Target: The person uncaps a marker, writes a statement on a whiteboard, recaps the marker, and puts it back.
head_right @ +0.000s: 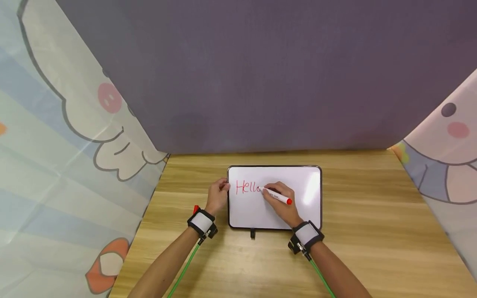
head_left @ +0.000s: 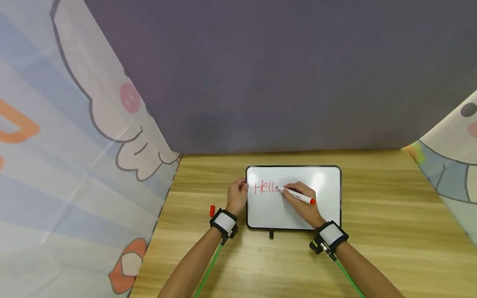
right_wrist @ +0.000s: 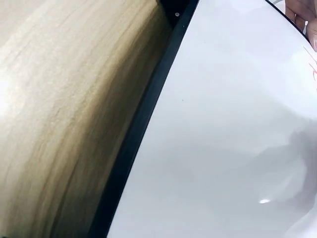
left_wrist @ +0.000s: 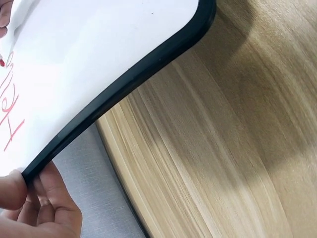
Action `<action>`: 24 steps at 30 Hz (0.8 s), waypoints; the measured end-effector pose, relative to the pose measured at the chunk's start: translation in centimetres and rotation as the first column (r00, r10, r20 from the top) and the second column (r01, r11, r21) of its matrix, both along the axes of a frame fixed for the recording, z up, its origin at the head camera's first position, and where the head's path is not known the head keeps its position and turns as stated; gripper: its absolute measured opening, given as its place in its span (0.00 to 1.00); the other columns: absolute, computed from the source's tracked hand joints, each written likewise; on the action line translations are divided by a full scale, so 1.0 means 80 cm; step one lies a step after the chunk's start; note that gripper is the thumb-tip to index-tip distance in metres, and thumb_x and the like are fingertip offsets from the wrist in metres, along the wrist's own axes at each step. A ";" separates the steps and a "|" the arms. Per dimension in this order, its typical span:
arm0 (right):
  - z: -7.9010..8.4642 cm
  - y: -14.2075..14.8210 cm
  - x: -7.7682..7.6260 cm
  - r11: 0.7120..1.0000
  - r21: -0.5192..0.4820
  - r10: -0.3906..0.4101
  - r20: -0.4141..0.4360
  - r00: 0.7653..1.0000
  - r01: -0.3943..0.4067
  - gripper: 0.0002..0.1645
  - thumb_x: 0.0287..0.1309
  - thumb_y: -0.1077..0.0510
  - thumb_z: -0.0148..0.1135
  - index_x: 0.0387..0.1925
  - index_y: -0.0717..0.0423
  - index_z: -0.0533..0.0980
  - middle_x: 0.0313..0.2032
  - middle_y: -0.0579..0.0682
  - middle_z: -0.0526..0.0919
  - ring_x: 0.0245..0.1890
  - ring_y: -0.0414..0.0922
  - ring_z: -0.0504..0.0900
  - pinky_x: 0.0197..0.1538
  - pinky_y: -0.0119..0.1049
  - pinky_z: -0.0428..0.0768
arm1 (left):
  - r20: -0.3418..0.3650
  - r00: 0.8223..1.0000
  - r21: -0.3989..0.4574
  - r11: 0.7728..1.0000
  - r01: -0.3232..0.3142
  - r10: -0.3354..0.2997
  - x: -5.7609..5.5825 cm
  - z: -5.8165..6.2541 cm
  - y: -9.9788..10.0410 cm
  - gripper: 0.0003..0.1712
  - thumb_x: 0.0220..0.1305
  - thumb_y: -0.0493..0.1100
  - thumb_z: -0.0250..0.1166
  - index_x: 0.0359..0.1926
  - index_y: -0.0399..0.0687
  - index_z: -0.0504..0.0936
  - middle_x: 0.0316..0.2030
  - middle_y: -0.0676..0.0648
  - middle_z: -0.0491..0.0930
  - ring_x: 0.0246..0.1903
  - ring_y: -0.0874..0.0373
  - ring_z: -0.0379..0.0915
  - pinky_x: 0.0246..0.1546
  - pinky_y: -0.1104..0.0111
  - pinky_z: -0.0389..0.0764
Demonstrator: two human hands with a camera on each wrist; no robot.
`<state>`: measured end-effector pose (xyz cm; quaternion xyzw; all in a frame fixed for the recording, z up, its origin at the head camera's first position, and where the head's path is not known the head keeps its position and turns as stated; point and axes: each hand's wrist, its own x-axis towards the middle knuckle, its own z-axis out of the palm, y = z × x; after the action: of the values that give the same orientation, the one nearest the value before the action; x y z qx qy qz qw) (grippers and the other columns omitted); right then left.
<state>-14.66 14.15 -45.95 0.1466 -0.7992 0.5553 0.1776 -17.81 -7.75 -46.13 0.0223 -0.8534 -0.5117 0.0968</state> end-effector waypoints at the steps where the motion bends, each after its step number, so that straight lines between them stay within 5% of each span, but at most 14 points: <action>1: 0.001 0.002 0.000 1.000 -0.008 -0.002 -0.001 1.000 0.002 0.08 0.52 0.66 0.64 0.35 0.65 0.80 0.30 0.54 0.81 0.31 0.32 0.76 0.33 0.21 0.74 | 0.004 1.000 0.006 1.000 -0.001 0.001 -0.001 0.001 0.000 0.09 0.61 0.31 0.56 0.39 0.34 0.81 0.31 0.38 0.82 0.30 0.53 0.75 0.31 0.67 0.75; 9: 0.011 0.026 0.006 0.998 -0.007 -0.055 0.055 0.997 0.055 0.07 0.53 0.65 0.63 0.35 0.66 0.80 0.30 0.52 0.81 0.30 0.31 0.78 0.33 0.21 0.75 | 0.012 1.000 0.019 1.000 -0.008 0.007 -0.003 0.001 0.001 0.09 0.61 0.31 0.56 0.38 0.34 0.82 0.30 0.38 0.82 0.30 0.52 0.75 0.32 0.67 0.75; 24: 0.011 0.023 0.003 0.999 0.001 -0.032 0.070 0.997 0.032 0.08 0.53 0.65 0.64 0.35 0.66 0.80 0.30 0.53 0.81 0.29 0.32 0.77 0.32 0.22 0.75 | 0.015 1.000 0.015 1.000 -0.011 0.010 -0.007 -0.003 -0.002 0.10 0.61 0.31 0.56 0.40 0.35 0.82 0.31 0.39 0.83 0.30 0.54 0.75 0.31 0.68 0.75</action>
<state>-14.43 15.98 -45.10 0.1144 -0.8070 0.5573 0.1585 -18.34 -7.89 -46.33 0.0313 -0.8501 -0.5174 0.0929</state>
